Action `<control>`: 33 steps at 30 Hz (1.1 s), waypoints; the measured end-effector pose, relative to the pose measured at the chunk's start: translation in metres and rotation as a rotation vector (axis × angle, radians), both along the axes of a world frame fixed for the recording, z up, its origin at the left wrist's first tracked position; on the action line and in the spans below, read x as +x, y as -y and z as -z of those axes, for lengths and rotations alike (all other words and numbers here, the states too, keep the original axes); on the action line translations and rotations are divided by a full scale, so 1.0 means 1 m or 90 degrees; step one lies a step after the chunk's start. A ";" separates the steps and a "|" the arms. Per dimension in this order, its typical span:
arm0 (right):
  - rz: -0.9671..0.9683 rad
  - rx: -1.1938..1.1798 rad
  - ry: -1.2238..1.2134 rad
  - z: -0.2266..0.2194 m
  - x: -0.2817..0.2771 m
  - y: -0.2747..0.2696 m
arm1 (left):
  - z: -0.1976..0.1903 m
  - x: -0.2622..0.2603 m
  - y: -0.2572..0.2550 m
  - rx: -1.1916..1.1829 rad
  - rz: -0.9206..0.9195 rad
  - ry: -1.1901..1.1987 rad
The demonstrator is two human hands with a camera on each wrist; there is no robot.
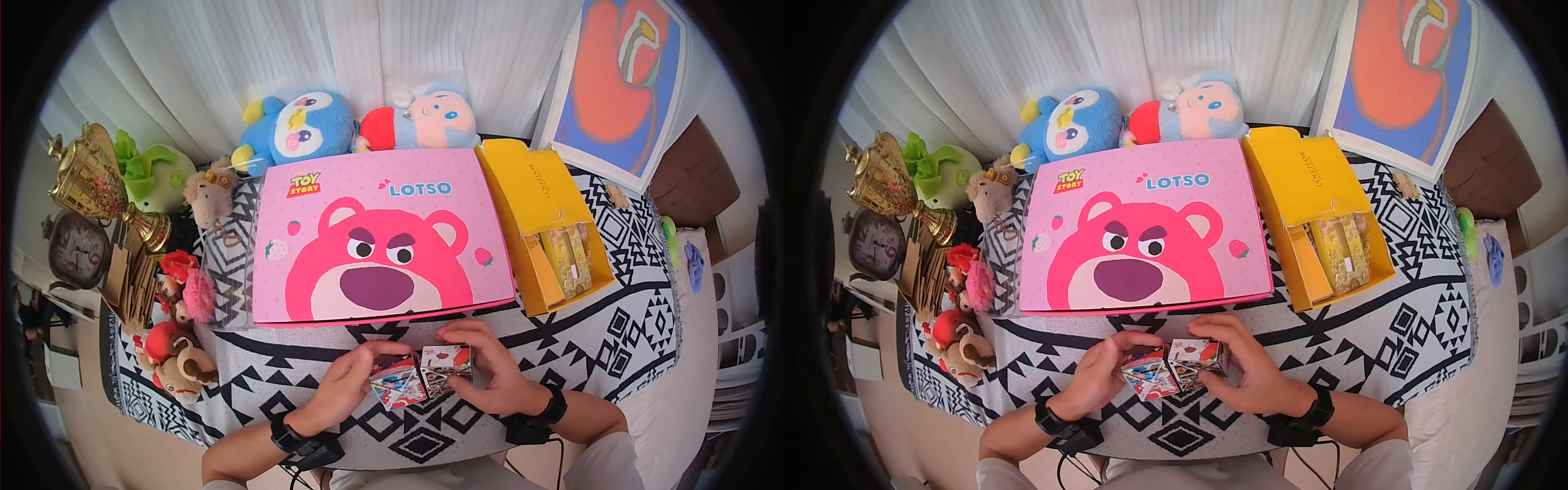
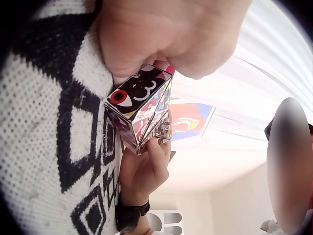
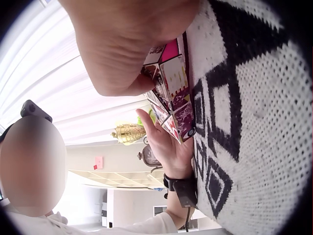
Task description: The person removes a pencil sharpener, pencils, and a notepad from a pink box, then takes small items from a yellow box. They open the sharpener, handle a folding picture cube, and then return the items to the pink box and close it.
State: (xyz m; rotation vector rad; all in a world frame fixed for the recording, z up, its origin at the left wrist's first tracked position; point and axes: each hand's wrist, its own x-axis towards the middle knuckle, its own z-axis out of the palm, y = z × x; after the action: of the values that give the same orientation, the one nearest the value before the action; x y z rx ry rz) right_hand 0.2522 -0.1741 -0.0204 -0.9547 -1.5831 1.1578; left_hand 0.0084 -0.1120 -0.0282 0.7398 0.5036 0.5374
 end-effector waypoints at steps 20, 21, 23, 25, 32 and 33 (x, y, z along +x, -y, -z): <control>-0.044 -0.125 -0.048 0.003 0.002 0.006 | -0.007 0.004 0.001 0.233 0.012 -0.153; -0.047 -0.160 -0.048 0.003 0.002 0.007 | -0.007 0.004 0.001 0.236 0.008 -0.145; -0.050 -0.195 -0.048 0.001 0.002 0.008 | -0.008 0.005 0.001 0.233 0.008 -0.145; -0.052 -0.208 -0.033 -0.002 0.002 0.008 | -0.008 0.005 0.001 0.230 0.009 -0.146; -0.021 -0.220 -0.071 -0.005 -0.001 0.006 | -0.006 0.006 0.000 0.199 -0.020 -0.135; -0.029 -0.221 -0.053 -0.005 -0.001 0.006 | -0.006 0.006 0.000 0.199 -0.024 -0.128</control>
State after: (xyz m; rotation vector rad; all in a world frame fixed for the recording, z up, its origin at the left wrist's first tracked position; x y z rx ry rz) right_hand 0.2514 -0.1800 -0.0152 -1.0801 -1.3678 1.5172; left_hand 0.0141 -0.1120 -0.0227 1.0923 0.6288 0.5868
